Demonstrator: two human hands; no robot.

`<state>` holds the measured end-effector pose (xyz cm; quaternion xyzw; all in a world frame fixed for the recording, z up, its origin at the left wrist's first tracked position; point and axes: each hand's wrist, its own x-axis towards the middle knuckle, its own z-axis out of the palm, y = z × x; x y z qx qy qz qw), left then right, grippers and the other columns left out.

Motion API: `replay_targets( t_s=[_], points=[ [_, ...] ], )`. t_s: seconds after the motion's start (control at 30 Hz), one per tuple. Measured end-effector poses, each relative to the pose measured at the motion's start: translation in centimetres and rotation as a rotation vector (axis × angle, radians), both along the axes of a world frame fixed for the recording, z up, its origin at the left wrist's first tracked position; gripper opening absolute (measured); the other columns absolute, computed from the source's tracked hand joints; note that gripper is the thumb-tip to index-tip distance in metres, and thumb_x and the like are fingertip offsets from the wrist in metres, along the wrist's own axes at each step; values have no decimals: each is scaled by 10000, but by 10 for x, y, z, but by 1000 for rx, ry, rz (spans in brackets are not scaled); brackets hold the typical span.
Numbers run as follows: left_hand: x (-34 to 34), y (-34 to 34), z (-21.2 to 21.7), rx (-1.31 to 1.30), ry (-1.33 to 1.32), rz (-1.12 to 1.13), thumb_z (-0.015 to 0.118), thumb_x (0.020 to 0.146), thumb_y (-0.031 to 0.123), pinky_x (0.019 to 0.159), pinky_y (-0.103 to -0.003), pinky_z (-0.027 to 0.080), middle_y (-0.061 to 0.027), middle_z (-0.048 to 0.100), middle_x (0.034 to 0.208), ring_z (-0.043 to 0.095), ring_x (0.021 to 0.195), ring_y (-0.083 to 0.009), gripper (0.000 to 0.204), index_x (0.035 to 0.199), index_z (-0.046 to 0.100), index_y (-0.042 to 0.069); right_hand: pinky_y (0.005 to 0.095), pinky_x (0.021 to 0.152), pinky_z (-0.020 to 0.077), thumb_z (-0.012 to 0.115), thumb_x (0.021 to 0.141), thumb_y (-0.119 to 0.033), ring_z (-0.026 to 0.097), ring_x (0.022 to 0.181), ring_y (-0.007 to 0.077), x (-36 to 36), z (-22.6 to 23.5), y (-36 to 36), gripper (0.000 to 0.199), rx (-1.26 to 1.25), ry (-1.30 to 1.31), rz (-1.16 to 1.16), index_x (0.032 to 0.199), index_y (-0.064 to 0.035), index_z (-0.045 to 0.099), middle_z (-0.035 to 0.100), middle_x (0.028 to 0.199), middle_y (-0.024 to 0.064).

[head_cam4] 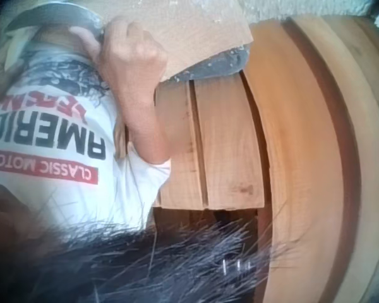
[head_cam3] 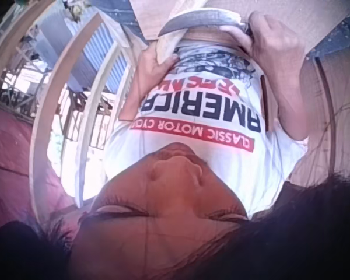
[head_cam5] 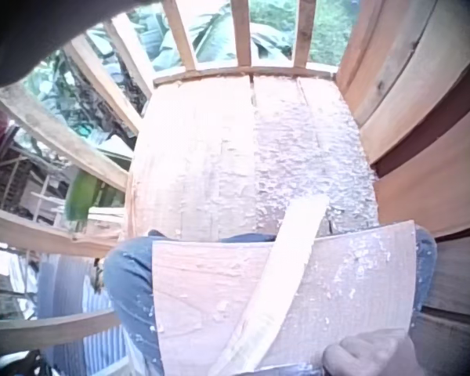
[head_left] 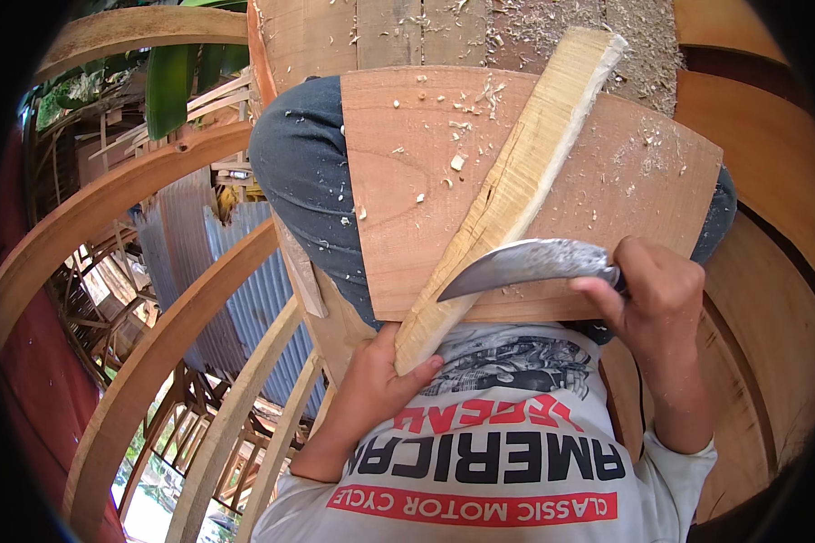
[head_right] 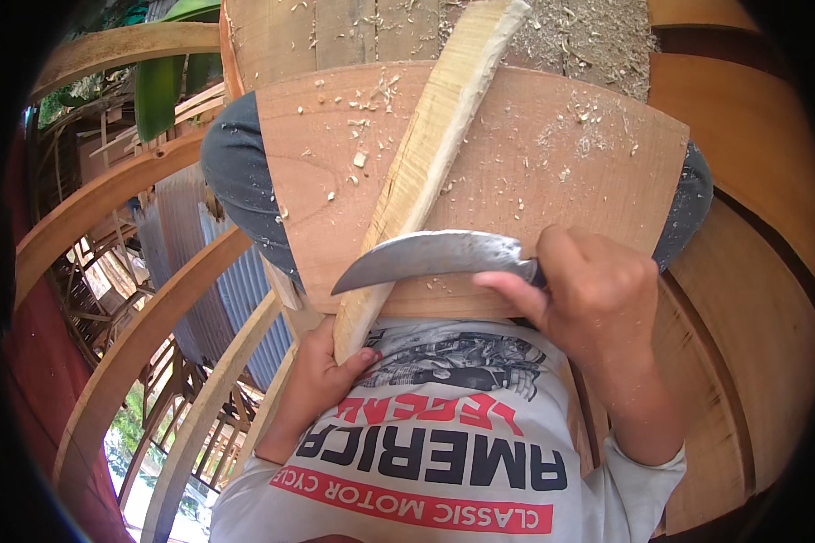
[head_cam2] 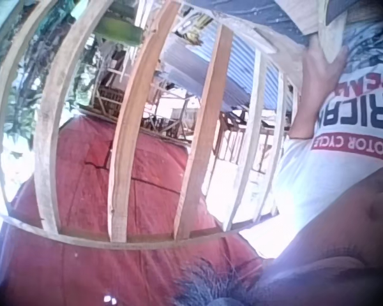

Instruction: The person sits cross-legged on a wooden platform and uses a curved knife to shave and smooth a long, thin piece of wood. The person repeatedly rotates the wood and shaves off thin layers, creating wood shavings that accumulate on the platform.

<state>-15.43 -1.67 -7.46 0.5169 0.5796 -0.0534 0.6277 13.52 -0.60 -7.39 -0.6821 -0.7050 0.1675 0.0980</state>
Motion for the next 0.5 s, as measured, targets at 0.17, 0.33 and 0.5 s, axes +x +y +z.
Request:
replay_targets(
  t_s=[0.17, 0.33, 0.5],
  points=[
    [-2, 2, 4, -36, 23, 19, 695, 821, 303, 702, -354, 507, -229, 660, 858, 679, 806, -325, 483, 1082, 532, -70, 338, 401, 373, 738, 691, -509, 488, 420, 228, -2, -23, -1, 511, 27, -16, 34, 593, -94, 456, 442, 492, 49],
    [4, -1, 3, -38, 39, 48, 696, 804, 290, 695, -333, 482, -163, 639, 805, 625, 757, -230, 462, 1052, 546, -69, 344, 407, 368, 736, 716, -496, 493, 427, 234, 14, -20, 3, 508, 78, -128, -87, 613, -71, 477, 446, 492, 84],
    [0, -6, 1, -17, -12, 108, 687, 799, 295, 680, -324, 464, -130, 622, 772, 588, 729, -184, 460, 1048, 551, -67, 358, 433, 372, 703, 822, -363, 469, 436, 273, 51, -7, 10, 463, 20, -38, -391, 625, -18, 468, 447, 506, 120]
  ],
)
